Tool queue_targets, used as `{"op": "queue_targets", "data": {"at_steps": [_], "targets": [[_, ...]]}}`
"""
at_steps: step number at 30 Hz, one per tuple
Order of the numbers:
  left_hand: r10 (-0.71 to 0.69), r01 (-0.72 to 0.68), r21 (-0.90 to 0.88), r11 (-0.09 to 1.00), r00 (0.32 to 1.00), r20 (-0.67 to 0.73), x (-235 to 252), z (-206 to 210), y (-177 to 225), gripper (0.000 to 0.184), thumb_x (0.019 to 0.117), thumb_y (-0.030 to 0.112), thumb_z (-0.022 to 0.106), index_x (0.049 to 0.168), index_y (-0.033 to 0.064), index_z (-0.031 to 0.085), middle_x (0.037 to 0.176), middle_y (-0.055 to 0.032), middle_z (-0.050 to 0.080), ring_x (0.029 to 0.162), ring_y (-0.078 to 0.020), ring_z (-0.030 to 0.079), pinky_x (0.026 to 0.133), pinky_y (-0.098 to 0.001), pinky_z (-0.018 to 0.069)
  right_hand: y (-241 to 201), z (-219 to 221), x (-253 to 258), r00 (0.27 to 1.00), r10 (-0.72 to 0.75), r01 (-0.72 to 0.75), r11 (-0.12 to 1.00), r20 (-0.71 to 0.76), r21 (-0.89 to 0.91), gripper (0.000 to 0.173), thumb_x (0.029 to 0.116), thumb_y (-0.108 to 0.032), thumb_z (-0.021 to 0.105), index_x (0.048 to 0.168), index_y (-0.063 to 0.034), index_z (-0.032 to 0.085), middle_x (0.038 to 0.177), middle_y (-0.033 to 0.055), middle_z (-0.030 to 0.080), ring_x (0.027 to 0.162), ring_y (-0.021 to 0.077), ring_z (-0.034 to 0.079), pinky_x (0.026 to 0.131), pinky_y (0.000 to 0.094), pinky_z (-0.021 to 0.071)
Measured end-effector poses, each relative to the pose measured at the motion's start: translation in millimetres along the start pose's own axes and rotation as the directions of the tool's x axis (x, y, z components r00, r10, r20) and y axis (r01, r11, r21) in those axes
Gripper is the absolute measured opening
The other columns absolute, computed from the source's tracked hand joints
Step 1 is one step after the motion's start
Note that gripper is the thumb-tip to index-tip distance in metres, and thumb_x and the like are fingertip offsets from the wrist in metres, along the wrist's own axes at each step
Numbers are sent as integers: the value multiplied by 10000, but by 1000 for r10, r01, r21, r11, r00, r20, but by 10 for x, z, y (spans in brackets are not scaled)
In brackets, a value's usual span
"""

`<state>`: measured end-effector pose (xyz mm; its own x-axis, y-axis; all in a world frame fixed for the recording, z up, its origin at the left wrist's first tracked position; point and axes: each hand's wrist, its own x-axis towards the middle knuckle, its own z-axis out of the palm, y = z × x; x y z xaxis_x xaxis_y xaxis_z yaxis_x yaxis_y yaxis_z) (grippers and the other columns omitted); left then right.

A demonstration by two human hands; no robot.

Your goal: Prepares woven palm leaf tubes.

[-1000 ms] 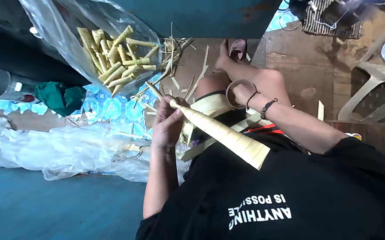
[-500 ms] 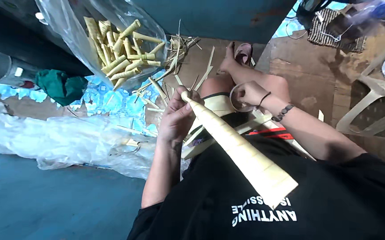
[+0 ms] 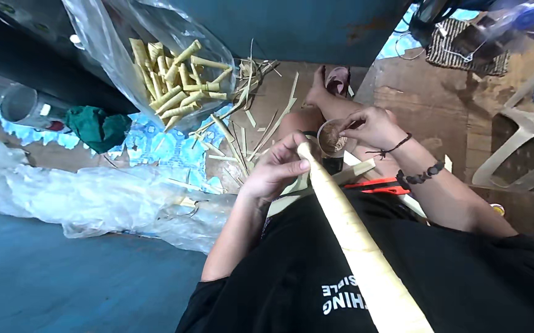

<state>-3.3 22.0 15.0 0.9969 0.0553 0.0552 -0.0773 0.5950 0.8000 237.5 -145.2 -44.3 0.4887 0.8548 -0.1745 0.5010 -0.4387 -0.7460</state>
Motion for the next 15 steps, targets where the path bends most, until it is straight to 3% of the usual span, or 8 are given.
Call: {"op": "queue_targets", "data": {"at_steps": [2,8,15], "targets": [[-14,14,2,1000,1000,-1,14,19,-6,166,896,234,774,1026,260,674,940,61,678,886,-61,652,800,-247,553,-30,-23,-52,999,-15,14,999,-32,-37,90,896,-135,791,971,-87,801,1033,113,751,964,250,706,919,511,535],[-28,28,12,1000,1000,8,43,74,-36,147,910,198,751,1027,224,666,941,28,678,878,-82,662,785,-257,564,-130,-58,-143,995,84,-80,995,-52,58,150,892,-139,803,1038,-106,790,937,62,760,826,151,724,830,378,601],[-44,43,28,999,999,23,91,158,-55,146,915,194,740,1026,193,644,895,12,650,824,-76,643,733,-235,551,-91,-87,-213,995,41,-35,997,-86,70,240,898,-191,807,1136,-161,789,919,31,765,781,126,720,787,371,608]]}}
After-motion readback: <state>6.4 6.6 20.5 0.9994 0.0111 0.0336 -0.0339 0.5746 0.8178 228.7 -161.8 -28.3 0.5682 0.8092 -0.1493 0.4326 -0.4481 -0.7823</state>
